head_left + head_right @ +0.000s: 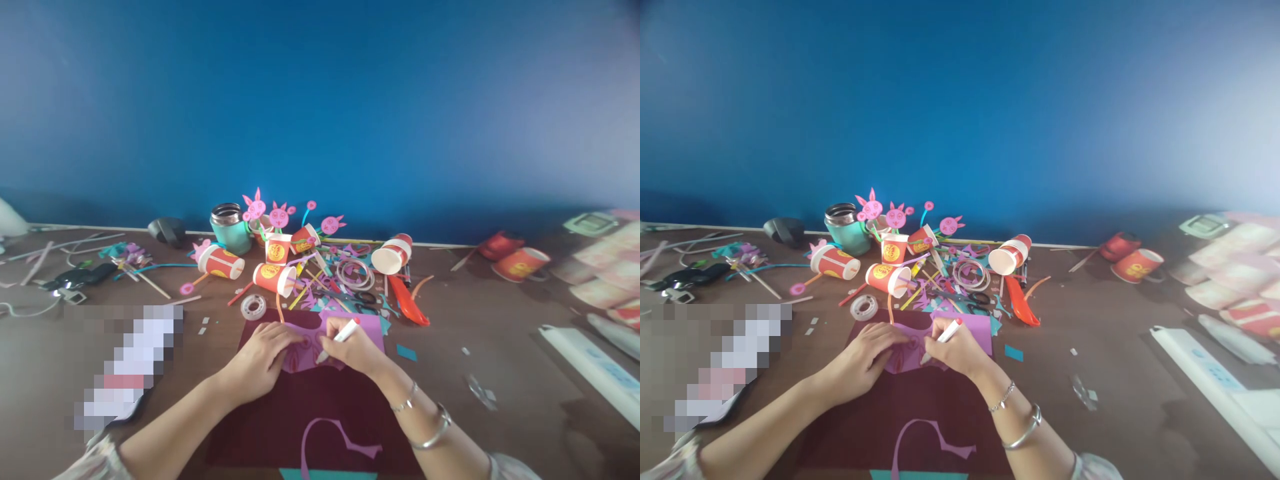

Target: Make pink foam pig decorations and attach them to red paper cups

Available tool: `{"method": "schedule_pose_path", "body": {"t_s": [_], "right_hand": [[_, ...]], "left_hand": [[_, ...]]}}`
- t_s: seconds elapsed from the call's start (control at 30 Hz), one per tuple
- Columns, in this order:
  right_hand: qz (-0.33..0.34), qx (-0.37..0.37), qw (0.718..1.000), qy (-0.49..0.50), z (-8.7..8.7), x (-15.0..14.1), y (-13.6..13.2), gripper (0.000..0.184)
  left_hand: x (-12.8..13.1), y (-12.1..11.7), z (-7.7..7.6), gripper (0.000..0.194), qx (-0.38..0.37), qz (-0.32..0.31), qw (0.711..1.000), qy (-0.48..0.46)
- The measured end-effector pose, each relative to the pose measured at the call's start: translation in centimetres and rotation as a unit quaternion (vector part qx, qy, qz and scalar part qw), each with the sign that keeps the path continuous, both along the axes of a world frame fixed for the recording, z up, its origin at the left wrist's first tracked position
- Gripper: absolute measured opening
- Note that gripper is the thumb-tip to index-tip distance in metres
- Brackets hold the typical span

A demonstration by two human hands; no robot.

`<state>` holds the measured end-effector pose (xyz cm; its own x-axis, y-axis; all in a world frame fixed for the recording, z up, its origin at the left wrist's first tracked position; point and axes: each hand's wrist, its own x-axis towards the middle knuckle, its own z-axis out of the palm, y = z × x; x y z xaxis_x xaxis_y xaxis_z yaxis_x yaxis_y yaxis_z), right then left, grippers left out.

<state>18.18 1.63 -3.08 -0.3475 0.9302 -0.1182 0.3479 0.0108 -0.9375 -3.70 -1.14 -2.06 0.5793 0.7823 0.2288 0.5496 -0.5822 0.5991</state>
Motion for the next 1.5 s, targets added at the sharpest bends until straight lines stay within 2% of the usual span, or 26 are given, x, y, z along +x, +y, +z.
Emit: {"method": "schedule_pose_path", "body": {"t_s": [0.2, 0.37, 0.5, 0.6, 0.93, 1.07, 1.13, 1.2, 1.33, 1.5], "right_hand": [[-0.001, -0.03, 0.999, 0.035, 0.2, 0.1, 0.1, 0.024], [-0.019, -0.002, 0.995, 0.093, 1.2, -0.5, -0.4, 0.027], [0.019, -0.024, 0.997, 0.071, 1.4, -1.6, -1.4, 0.017], [0.042, -0.027, 0.998, 0.048, 1.2, -2.1, -1.7, 0.017], [0.052, -0.053, 0.997, 0.033, 0.8, -2.3, -1.6, 0.017], [0.056, -0.087, 0.99, 0.093, 0.9, -2.1, -1.4, 0.021], [0.016, -0.114, 0.981, 0.159, 0.9, -1.8, -1.1, 0.026], [-0.052, -0.114, 0.967, 0.221, 1.0, -1.4, -0.7, 0.031], [-0.183, -0.037, 0.929, 0.32, 1.1, -0.3, 0.5, 0.037], [-0.33, 0.02, 0.87, 0.367, 1.5, 1.2, 1.8, 0.027]], "left_hand": [[-0.1, 0.1, -0.2, 0.043, -0.01, -0.004, 1.0, -0.013], [-0.2, 0.3, -0.2, 0.052, -0.043, 0.006, 0.998, -0.037], [-0.2, 0.5, -0.3, 0.051, -0.056, 0.006, 0.997, -0.047], [-0.3, 0.5, -0.5, 0.05, -0.057, 0.011, 0.997, -0.055], [-0.4, 0.6, -1.0, 0.05, -0.053, 0.011, 0.996, -0.066], [-0.4, 0.6, -0.8, 0.054, -0.059, 0.01, 0.996, -0.063], [-0.3, 0.5, -0.5, 0.053, -0.061, 0.01, 0.996, -0.065], [-0.1, 0.5, -0.2, 0.049, -0.063, 0.011, 0.996, -0.065], [-0.1, 0.5, 0.3, 0.032, -0.036, 0.04, 0.996, -0.064], [-0.1, 1.2, 1.3, 0.02, 0.036, 0.12, 0.991, -0.055]]}}
